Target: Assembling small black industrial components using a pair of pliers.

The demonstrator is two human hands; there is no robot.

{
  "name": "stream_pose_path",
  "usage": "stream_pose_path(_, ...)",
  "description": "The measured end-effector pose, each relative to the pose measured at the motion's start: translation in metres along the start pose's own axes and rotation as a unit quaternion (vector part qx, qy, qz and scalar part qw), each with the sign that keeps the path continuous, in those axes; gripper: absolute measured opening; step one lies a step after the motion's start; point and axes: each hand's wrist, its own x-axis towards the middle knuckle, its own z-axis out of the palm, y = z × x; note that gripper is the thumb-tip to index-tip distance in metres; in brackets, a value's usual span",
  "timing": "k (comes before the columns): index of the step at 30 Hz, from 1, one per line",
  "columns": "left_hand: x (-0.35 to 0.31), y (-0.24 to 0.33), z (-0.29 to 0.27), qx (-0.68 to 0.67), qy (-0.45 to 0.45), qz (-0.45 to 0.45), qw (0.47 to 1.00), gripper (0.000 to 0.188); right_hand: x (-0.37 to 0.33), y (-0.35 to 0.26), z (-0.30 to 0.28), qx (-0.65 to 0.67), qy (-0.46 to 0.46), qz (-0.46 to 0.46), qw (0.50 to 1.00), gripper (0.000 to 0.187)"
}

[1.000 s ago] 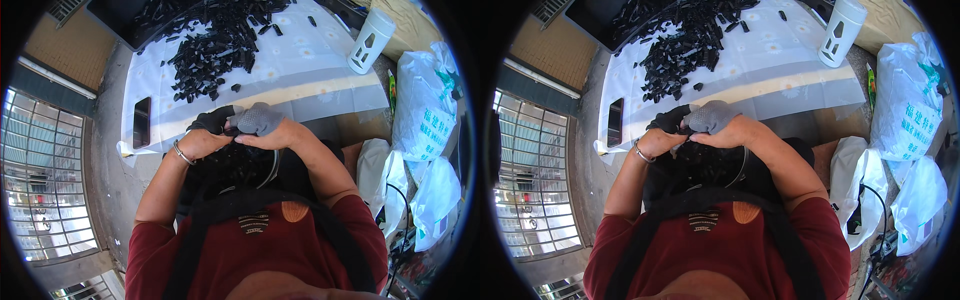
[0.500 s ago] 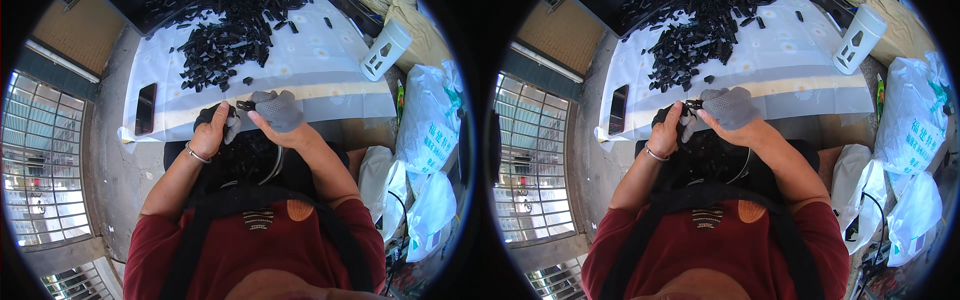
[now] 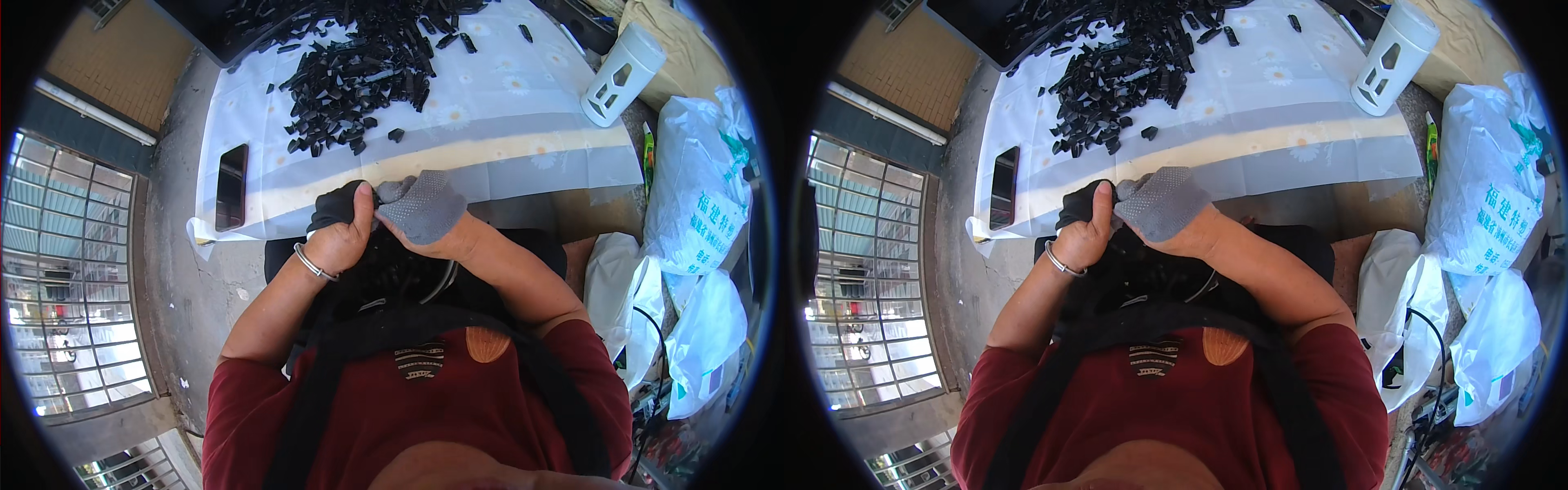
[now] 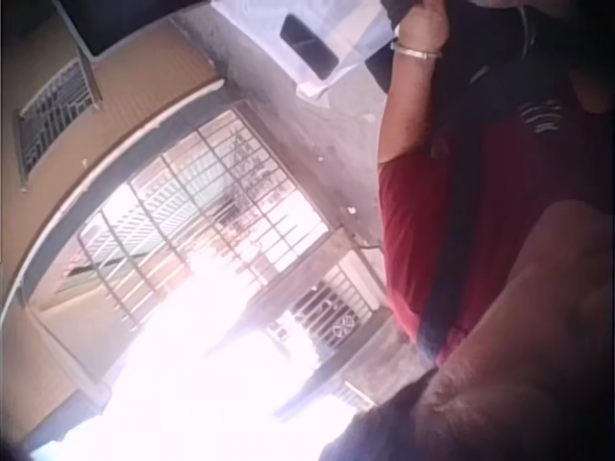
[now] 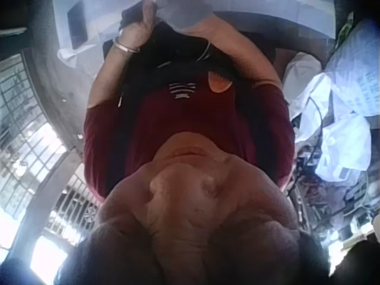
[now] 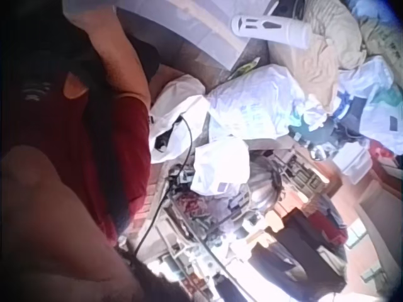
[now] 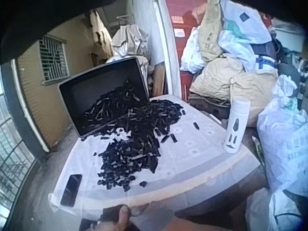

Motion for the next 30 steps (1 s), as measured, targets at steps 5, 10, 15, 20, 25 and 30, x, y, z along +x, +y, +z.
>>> stream_pose_path(5, -0.002, -0.010, -0.034, 0.138, -0.162, -0.046, 0.976, 0.028, 0.020, 0.019, -0.031, 0.014, -0.230, 0.110, 0.967, 0.033)
stream_pose_path(10, 0.003, -0.006, -0.021, 0.172, -0.121, 0.009, 0.978, 0.034, 0.073, 0.079, -0.025, -0.150, -0.086, 0.242, 0.955, 0.037)
stream_pose_path(15, 0.031, -0.021, 0.014, 0.190, 0.019, 0.114, 0.975, 0.027, 0.107, 0.128, 0.013, -0.205, -0.148, 0.137, 0.958, 0.034)
stream_pose_path(20, 0.053, -0.030, 0.027, 0.208, 0.064, 0.119, 0.969, 0.025, 0.067, 0.119, 0.005, -0.221, -0.105, 0.173, 0.954, 0.025)
stream_pose_path(25, 0.068, -0.026, 0.040, 0.222, 0.037, 0.110, 0.968, 0.021, 0.037, 0.116, -0.003, 0.004, 0.200, 0.164, 0.966, 0.022)
stream_pose_path(30, 0.081, -0.024, 0.042, 0.275, -0.055, 0.086, 0.956, 0.022, 0.018, 0.093, -0.050, -0.068, 0.224, 0.233, 0.944, 0.025)
